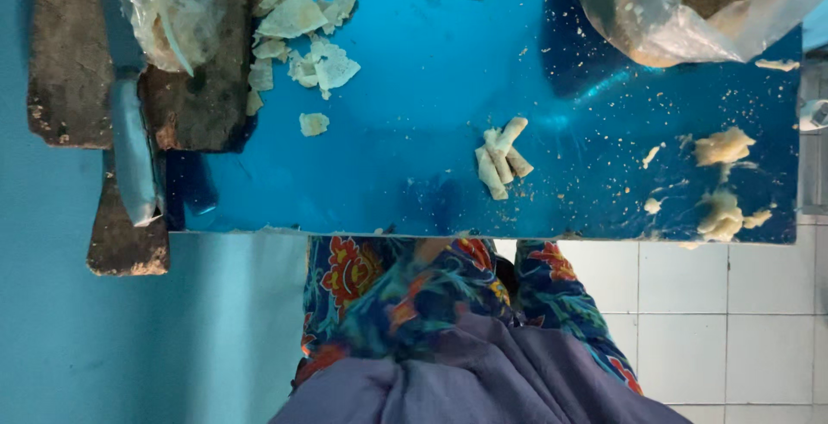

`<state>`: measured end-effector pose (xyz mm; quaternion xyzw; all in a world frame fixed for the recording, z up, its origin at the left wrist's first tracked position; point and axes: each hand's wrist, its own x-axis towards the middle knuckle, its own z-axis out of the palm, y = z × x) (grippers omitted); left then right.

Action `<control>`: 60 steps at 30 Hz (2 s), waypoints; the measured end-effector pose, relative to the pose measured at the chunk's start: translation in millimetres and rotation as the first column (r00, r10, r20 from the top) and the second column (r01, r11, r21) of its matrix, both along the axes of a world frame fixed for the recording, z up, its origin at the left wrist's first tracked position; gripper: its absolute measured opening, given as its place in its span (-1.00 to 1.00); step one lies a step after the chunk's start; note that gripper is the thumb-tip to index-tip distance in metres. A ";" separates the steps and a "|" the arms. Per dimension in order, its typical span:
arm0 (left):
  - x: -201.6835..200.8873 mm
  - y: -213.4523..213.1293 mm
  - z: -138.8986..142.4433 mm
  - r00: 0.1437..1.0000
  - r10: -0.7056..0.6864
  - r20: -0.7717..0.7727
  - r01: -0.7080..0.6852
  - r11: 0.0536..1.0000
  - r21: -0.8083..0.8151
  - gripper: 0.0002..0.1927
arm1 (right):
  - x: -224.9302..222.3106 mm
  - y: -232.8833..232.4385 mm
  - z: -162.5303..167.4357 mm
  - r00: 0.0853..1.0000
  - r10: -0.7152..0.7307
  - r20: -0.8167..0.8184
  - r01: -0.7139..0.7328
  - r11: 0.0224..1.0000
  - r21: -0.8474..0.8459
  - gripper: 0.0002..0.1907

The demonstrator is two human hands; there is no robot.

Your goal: The person sits at a blue table and shapes pieces of dough by hand, rolling and pinching each piece between the fingers into a short cylinder and adding it to a pile of finished dough sticks. They occasionally reach into a bag of brown powder and handle dough scraps on the table.

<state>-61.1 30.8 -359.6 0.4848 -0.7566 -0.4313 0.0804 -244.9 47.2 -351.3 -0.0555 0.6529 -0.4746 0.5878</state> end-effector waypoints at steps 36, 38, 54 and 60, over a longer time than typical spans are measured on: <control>22.9 -51.3 240.8 0.668 0.031 -0.744 -0.244 0.953 -0.180 -0.65 | 10.3 -35.0 260.4 0.809 0.495 -0.317 -0.581 0.591 -0.560 -0.56; 26.3 -42.3 247.7 0.657 0.049 -0.752 -0.271 0.947 -0.175 -0.68 | 13.7 -27.9 254.8 0.849 0.483 -0.216 -0.505 0.621 -0.600 -0.55; 41.9 -20.2 249.0 0.716 0.049 -0.696 -0.350 0.888 -0.298 -0.72 | 29.8 -16.1 236.5 0.856 0.513 -0.057 -0.416 0.620 -0.666 -0.54; 40.6 -14.2 240.0 0.702 0.051 -0.710 -0.329 0.908 -0.260 -0.72 | 18.6 -8.4 217.2 0.826 0.564 0.008 -0.403 0.600 -0.691 -0.42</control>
